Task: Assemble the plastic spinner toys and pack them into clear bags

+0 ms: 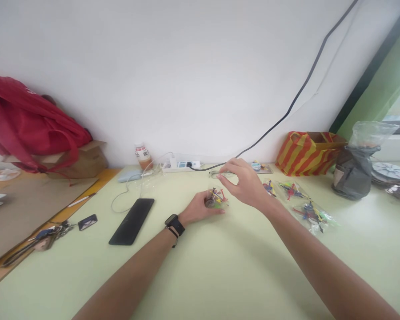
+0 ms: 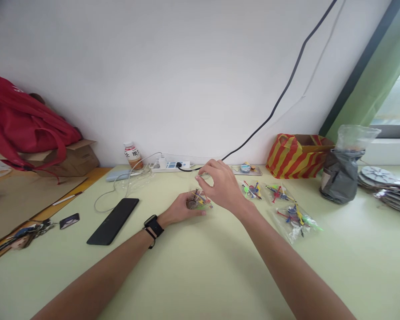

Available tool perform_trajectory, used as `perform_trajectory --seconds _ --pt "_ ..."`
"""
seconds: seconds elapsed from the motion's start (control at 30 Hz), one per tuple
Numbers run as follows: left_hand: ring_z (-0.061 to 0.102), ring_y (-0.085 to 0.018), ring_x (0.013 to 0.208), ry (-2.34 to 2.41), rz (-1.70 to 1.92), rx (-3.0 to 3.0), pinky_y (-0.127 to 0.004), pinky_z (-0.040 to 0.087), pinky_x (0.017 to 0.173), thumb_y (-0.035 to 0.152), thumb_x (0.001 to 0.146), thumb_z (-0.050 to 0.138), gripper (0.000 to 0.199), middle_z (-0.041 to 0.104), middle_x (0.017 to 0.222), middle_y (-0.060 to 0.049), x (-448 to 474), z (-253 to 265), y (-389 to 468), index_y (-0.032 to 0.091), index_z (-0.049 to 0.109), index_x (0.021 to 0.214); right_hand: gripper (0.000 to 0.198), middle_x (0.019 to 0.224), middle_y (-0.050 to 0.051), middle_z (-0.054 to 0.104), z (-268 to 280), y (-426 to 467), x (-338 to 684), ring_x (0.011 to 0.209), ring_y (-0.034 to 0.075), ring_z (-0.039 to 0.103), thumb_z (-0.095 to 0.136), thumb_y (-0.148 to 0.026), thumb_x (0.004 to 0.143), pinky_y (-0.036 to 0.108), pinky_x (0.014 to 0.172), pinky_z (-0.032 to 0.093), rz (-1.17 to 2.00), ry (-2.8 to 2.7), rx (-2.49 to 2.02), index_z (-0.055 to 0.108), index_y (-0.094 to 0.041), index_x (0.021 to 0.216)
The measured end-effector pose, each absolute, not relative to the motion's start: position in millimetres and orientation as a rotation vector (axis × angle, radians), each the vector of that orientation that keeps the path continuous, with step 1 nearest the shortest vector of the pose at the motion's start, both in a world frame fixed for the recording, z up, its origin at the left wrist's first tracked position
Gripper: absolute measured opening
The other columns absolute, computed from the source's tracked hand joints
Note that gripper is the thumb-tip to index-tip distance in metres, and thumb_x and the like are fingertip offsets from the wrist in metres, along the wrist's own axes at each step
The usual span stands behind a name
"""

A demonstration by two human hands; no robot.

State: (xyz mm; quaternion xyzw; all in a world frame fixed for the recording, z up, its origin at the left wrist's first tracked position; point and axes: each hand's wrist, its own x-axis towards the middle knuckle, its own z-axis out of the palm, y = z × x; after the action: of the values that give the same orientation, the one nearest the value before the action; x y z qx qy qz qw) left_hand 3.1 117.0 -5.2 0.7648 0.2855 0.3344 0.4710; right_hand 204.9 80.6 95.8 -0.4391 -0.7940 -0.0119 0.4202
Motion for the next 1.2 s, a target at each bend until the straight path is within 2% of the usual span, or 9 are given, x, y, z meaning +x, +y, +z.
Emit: perform_trajectory --seconds 0.23,0.37,0.6,0.67,0.77,0.9,1.03,1.1,1.2 --pt "0.065 -0.030 0.122 0.655 0.829 1.749 -0.041 0.047 0.107 0.044 0.088 0.078 0.042 0.071 0.129 -0.015 2 10 115 0.015 0.072 0.118 0.025 0.109 0.007 0.068 95 88 215 0.100 0.022 0.062 0.057 -0.041 0.101 0.036 0.088 0.047 0.104 -1.849 -1.099 0.065 -0.023 0.116" --pt "0.070 -0.029 0.116 0.624 0.802 1.670 -0.042 0.048 0.107 0.044 0.089 0.078 0.039 0.076 0.117 -0.014 6 9 113 0.015 0.069 0.114 0.037 0.116 0.008 0.068 89 97 223 0.104 0.022 0.063 0.052 -0.053 0.102 0.036 0.086 0.050 0.324 -1.877 -1.170 0.063 -0.024 0.122" --pt "0.077 -0.028 0.101 0.556 0.840 1.602 -0.043 0.053 0.100 0.046 0.089 0.077 0.046 0.078 0.103 -0.013 10 15 107 0.014 0.068 0.121 0.066 0.119 0.007 0.070 82 102 239 0.110 0.024 0.065 0.079 -0.052 0.082 0.039 0.094 0.052 0.703 -2.088 -1.086 0.056 -0.027 0.138" --pt "0.078 -0.027 0.096 0.584 0.879 1.597 -0.041 0.055 0.096 0.048 0.090 0.075 0.051 0.079 0.102 -0.012 11 19 107 0.015 0.066 0.129 0.062 0.108 0.006 0.073 81 103 242 0.100 0.023 0.068 0.079 -0.045 0.083 0.039 0.090 0.054 0.812 -2.114 -1.034 0.057 -0.026 0.138" --pt "0.077 -0.028 0.098 0.683 0.884 1.626 -0.039 0.056 0.095 0.052 0.095 0.067 0.047 0.081 0.099 -0.014 12 28 104 0.013 0.074 0.119 0.040 0.088 0.004 0.073 81 101 242 0.080 0.019 0.067 0.072 -0.039 0.088 0.035 0.077 0.054 0.855 -2.029 -1.057 0.066 -0.021 0.123" --pt "0.074 -0.029 0.109 0.649 0.704 1.649 -0.042 0.051 0.106 0.056 0.100 0.056 0.050 0.081 0.102 -0.015 5 39 85 0.012 0.079 0.112 0.029 0.068 -0.001 0.063 75 81 241 0.063 0.015 0.057 0.076 -0.043 0.086 0.029 0.062 0.046 0.876 -1.875 -1.088 0.070 -0.019 0.102" --pt "0.069 -0.030 0.118 0.684 0.643 1.584 -0.042 0.050 0.107 0.057 0.099 0.057 0.049 0.076 0.123 -0.013 -3 33 54 0.018 0.080 0.117 0.031 0.069 -0.001 0.061 58 43 240 0.065 0.014 0.056 0.078 -0.047 0.086 0.029 0.064 0.047 1.051 -1.719 -1.045 0.070 -0.019 0.098" --pt "0.070 -0.027 0.115 0.692 0.762 1.535 -0.039 0.052 0.103 0.052 0.095 0.067 0.044 0.076 0.121 -0.012 -3 25 42 0.020 0.076 0.124 0.032 0.075 -0.001 0.063 47 26 238 0.071 0.014 0.058 0.078 -0.046 0.087 0.029 0.070 0.049 1.145 -1.658 -1.008 0.069 -0.020 0.103" --pt "0.070 -0.022 0.097 0.764 0.949 1.525 -0.033 0.054 0.091 0.048 0.091 0.073 0.037 0.077 0.105 -0.011 0 16 35 0.018 0.080 0.111 0.038 0.089 0.001 0.067 32 13 235 0.083 0.016 0.062 0.082 -0.042 0.084 0.031 0.080 0.050 1.297 -1.557 -0.953 0.068 -0.022 0.112"
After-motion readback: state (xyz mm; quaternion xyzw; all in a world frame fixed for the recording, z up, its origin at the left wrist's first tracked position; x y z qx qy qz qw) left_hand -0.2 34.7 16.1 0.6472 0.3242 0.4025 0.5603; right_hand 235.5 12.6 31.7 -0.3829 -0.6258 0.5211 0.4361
